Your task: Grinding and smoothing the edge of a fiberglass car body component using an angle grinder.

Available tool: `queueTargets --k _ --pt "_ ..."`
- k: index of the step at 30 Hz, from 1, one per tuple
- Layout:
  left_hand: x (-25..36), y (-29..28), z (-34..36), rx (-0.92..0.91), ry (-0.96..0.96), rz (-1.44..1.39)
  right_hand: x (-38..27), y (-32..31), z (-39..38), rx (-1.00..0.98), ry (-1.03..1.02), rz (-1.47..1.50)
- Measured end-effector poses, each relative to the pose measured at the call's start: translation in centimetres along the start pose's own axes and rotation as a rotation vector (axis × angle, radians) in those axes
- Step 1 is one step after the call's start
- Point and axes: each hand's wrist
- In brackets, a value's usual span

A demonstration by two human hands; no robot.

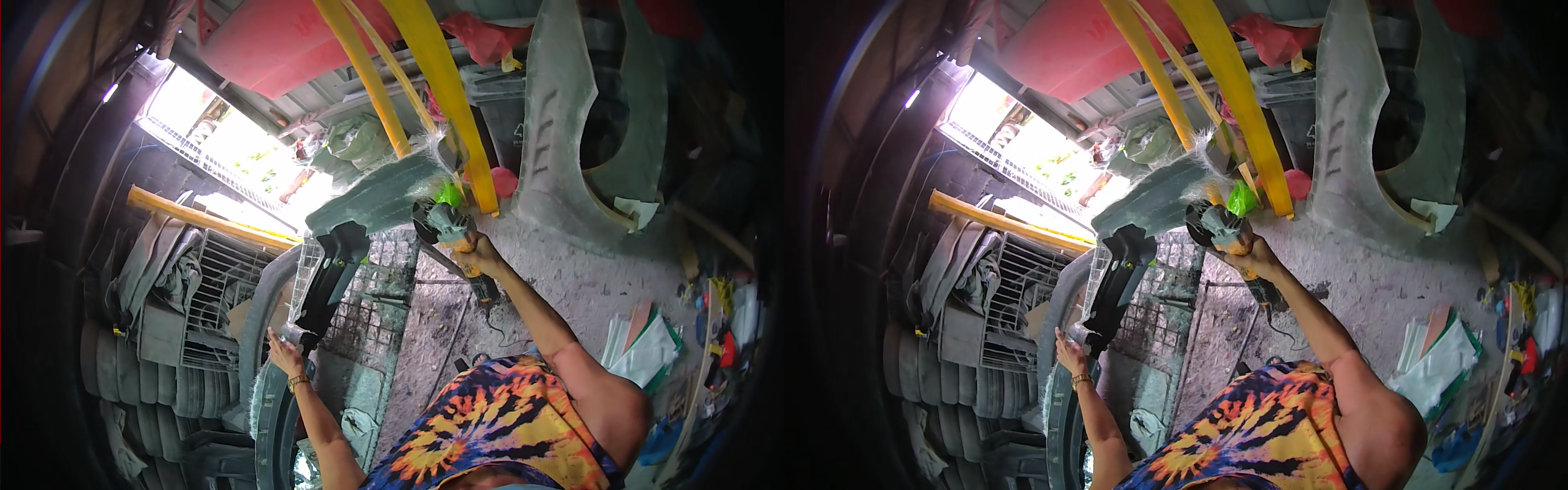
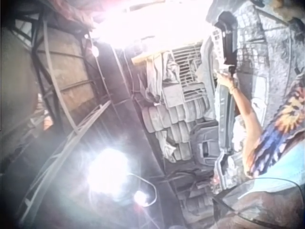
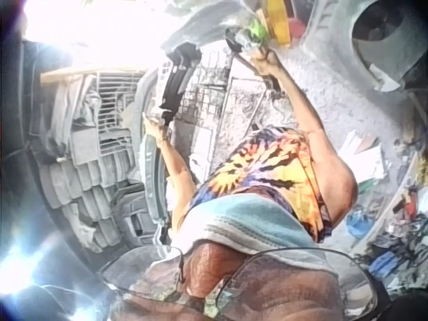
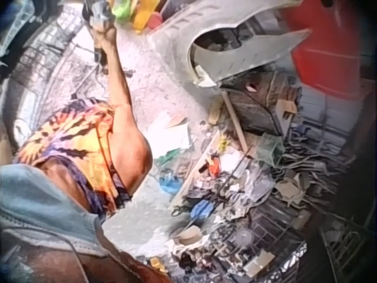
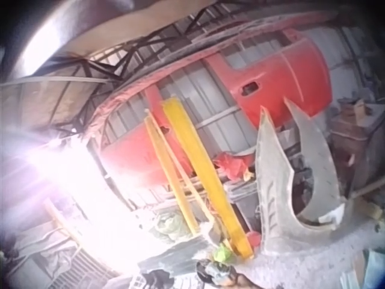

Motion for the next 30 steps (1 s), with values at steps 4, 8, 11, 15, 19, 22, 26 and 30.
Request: queueTargets --k 4,8,11,15,19,22,26,30 --pt "-0.1 0.0 0.0 0.004 0.004 -0.003 0.1 0.5 0.1 0.023 -0.040 0.034" --pt "0.2 0.0 0.0 -0.037 -0.042 -0.012 0.1 0.5 0.0 0.022 -0.010 0.023" --pt "0.0 -0.1 -0.1 -0.022 -0.020 -0.018 0.1 0.6 0.0 -0.015 0.073 0.041" --pt "0.1 0.1 -0.2 -0.026 -0.038 0.000 -0.5 1.1 0.0 0.040 -0.029 0.024" --pt "-0.1 0.0 -0.1 -0.017 -0.044 -0.013 0.4 0.3 -0.8 0.044 0.041 -0.021" --pt "0.2 -0.3 -0.3 -0.001 -0.050 -0.049 1.8 -1.3 -2.5 0.076 0.049 -0.196" --pt "-0.1 0.2 -0.1 0.040 0.006 -0.076 1.7 -3.9 -5.7 0.085 0.166 -0.234" --pt "-1.2 -0.2 -0.4 0.021 -0.001 -0.151 -0.7 -4.1 -7.6 0.112 0.196 -0.211"
Point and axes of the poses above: each hand's wrist, its own z-axis towards the middle knuckle, its own y-axis out of the palm, x = y × z, and after that the axes turned 9 degrees about -z, right-handed
